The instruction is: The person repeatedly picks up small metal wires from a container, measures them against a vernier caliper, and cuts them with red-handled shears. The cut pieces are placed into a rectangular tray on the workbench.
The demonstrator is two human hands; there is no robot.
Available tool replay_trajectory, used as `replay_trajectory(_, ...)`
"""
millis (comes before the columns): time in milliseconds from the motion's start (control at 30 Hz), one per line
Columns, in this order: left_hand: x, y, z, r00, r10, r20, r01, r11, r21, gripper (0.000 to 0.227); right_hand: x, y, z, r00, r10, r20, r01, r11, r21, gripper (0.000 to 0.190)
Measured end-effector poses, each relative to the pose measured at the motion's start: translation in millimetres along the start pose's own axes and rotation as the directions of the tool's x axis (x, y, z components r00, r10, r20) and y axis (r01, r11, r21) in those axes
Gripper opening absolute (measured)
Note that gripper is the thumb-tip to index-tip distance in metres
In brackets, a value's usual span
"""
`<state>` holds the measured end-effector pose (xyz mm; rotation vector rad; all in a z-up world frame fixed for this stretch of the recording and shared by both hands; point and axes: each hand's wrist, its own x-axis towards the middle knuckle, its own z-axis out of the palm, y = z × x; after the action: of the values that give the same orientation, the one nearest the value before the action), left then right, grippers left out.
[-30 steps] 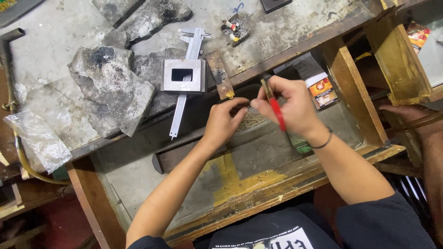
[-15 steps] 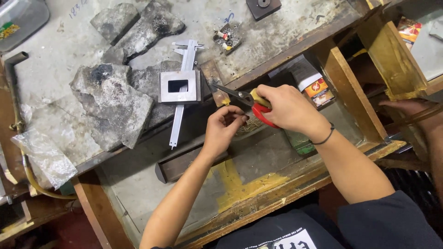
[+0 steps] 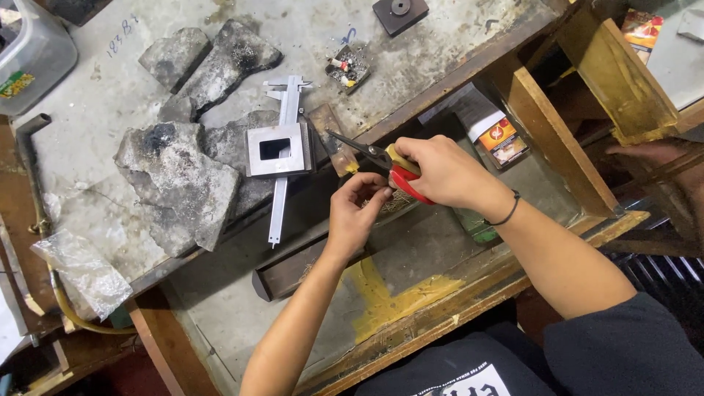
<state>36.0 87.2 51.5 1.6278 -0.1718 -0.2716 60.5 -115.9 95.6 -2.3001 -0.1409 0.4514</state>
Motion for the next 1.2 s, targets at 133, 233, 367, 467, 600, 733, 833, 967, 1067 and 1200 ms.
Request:
replay_trajectory(133, -1.7, 1.7, 3.4, 1.000, 0.014, -0.017, -0.014, 1.000, 0.019, 0.021, -3.3, -9.3, -4.3, 1.000, -0.010, 0.024, 0.010, 1.000, -0.004, 0.030)
replay_trajectory(233, -2.3, 2.4, 2.2, 1.000, 0.008, 0.008, -0.008, 1.000, 0.016, 0.019, -6.4, -13.1, -4.5, 1.000, -0.004, 0.024, 0.003, 1.000, 0.006, 0.030)
replay_trajectory(367, -2.3, 7.4, -0.9, 0.999, 0.038, 0.030, -0.041, 0.992, 0.115, 0.021, -7.2, -10.9, -3.3, 1.000, 0.031, 0.000, -0.031, 0.999, 0.023, 0.028)
replay_trajectory(467, -1.6, 7.5, -3.0, 0.997, 0.061, 0.046, -0.069, 0.974, 0.217, 0.020, -6.1, -7.9, -4.5, 0.998, 0.037, -0.051, -0.036, 0.999, 0.018, 0.028)
replay_trajectory(600, 2.5, 1.8, -3.8, 0.989, 0.115, 0.096, -0.147, 0.867, 0.476, 0.021, -7.8, -5.0, -6.2, 0.991, 0.022, -0.135, -0.016, 0.999, 0.043, 0.027)
replay_trajectory(733, -2.0, 18.1, -0.4, 0.959, 0.233, 0.160, -0.282, 0.751, 0.597, 0.020, -7.2, -4.3, -9.2, 0.988, 0.008, -0.157, 0.000, 0.999, 0.048, 0.028)
replay_trajectory(833, -6.2, 11.8, -3.1, 0.941, 0.302, 0.152, -0.329, 0.717, 0.615, 0.022, -8.5, -5.3, -8.8, 0.986, -0.012, -0.164, 0.018, 0.999, 0.034, 0.029)
replay_trajectory(967, -14.0, 15.6, -2.5, 0.962, 0.272, 0.037, -0.252, 0.818, 0.517, 0.028, -8.8, -4.2, -7.2, 0.988, -0.022, -0.151, 0.026, 0.999, 0.026, 0.029)
replay_trajectory(1067, -18.6, 17.5, -4.6, 0.978, 0.209, -0.011, -0.187, 0.894, 0.407, 0.029, -14.0, -10.0, -7.0, 0.992, -0.047, -0.118, 0.049, 0.999, 0.015, 0.029)
replay_trajectory(1200, -34.7, 4.3, -16.6, 1.000, 0.000, -0.004, 0.000, 0.983, 0.186, 0.017, -26.4, -29.4, 3.1, 0.988, -0.155, 0.003, 0.155, 0.988, -0.028, 0.033)
